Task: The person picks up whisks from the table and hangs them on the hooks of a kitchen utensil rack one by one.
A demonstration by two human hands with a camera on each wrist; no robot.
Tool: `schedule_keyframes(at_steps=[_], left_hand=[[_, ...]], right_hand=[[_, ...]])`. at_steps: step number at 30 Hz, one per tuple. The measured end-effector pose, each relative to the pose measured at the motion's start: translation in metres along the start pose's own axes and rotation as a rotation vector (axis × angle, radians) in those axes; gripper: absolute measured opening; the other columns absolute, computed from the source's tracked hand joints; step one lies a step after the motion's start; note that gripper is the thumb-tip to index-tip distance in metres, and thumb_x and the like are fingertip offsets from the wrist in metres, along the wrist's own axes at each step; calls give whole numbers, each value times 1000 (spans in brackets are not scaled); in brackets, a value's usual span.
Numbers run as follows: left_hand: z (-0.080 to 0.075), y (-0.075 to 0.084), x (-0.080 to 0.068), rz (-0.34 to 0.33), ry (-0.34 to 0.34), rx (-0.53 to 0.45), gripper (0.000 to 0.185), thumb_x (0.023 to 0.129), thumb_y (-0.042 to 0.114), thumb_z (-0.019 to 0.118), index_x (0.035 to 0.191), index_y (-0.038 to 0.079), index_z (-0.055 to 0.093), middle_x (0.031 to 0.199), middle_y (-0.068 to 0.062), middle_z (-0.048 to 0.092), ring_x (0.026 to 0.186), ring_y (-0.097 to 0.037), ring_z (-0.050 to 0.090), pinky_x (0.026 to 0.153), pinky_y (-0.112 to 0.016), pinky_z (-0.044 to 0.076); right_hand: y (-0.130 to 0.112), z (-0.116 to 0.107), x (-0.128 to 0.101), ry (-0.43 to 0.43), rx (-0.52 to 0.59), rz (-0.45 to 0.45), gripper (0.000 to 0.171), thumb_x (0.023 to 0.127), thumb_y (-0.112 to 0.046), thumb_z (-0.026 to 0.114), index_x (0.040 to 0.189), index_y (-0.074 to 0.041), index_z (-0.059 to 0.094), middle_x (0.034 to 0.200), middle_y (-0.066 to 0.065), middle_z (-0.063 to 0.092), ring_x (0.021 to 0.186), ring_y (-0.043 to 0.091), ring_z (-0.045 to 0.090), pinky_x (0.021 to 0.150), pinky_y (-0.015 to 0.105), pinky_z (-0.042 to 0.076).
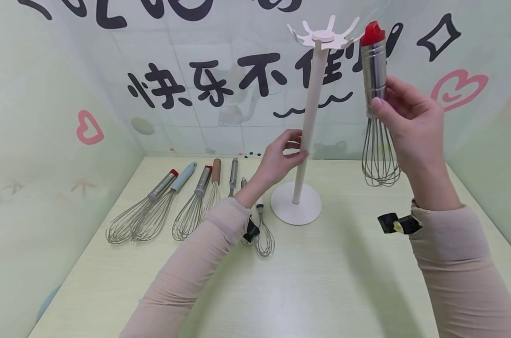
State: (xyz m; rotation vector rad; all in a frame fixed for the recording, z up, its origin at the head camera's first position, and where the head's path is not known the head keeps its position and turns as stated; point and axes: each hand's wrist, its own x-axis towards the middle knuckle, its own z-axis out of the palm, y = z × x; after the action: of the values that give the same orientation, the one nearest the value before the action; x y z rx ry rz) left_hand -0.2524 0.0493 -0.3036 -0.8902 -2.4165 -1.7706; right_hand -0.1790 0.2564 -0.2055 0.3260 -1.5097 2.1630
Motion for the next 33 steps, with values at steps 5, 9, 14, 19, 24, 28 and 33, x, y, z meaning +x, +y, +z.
schedule_keyframes(at_steps=[5, 9, 14, 19, 24, 28, 33], left_hand=[[0, 0, 0, 3, -5, -5, 44, 91, 4, 61, 133, 3, 47, 126, -14, 56, 116, -22, 58, 92, -14, 52], [0, 0, 0, -1, -4, -11, 44, 91, 3, 61, 133, 3, 47, 126, -14, 57, 116, -23, 59, 92, -14, 52], [0, 0, 0, -8, -3, -14, 44, 91, 3, 61, 133, 4, 48, 125, -14, 57, 116, -23, 59, 92, -14, 52], [1, 0, 0, -9, -4, -17, 44, 91, 3, 61, 133, 4, 48, 125, -14, 57, 115, -23, 59, 92, -15, 52], [1, -1, 1, -8, -2, -15, 44, 91, 3, 61, 132, 3, 48, 125, -14, 57, 115, -23, 59, 92, -15, 52], [1, -2, 1, -6, -1, -11, 44, 91, 4, 61, 132, 3, 48, 125, -14, 57, 116, -23, 59, 92, -14, 52], [1, -1, 1, 1, -2, -8, 44, 90, 3, 61, 133, 3, 48, 125, -14, 57, 116, -23, 59, 92, -14, 52]], right_hand=[[-3, -5, 2, -19, -40, -3, 38, 81, 11, 65, 119, 3, 64, 110, 8, 69, 97, 17, 61, 83, 13, 55], [-6, -9, 4, -33, -65, 18, 40, 81, 11, 65, 120, 2, 64, 110, 6, 69, 97, 15, 62, 82, 12, 54], [-7, -11, 5, -49, -111, 51, 41, 81, 10, 67, 121, 0, 64, 108, 3, 70, 95, 13, 64, 81, 10, 54], [-5, -12, 6, -69, -170, 81, 41, 81, 6, 68, 121, -3, 65, 107, 0, 69, 94, 11, 63, 78, 8, 54], [1, -11, 6, -87, -133, 85, 41, 82, 8, 66, 121, -2, 64, 105, 2, 69, 93, 12, 63, 78, 10, 55], [6, -8, 6, -119, -80, 80, 39, 83, 11, 63, 121, 0, 64, 104, 4, 68, 93, 14, 62, 80, 12, 55], [12, -5, 6, -154, -15, 90, 36, 85, 13, 58, 118, -1, 65, 103, 6, 67, 95, 15, 60, 81, 14, 55]])
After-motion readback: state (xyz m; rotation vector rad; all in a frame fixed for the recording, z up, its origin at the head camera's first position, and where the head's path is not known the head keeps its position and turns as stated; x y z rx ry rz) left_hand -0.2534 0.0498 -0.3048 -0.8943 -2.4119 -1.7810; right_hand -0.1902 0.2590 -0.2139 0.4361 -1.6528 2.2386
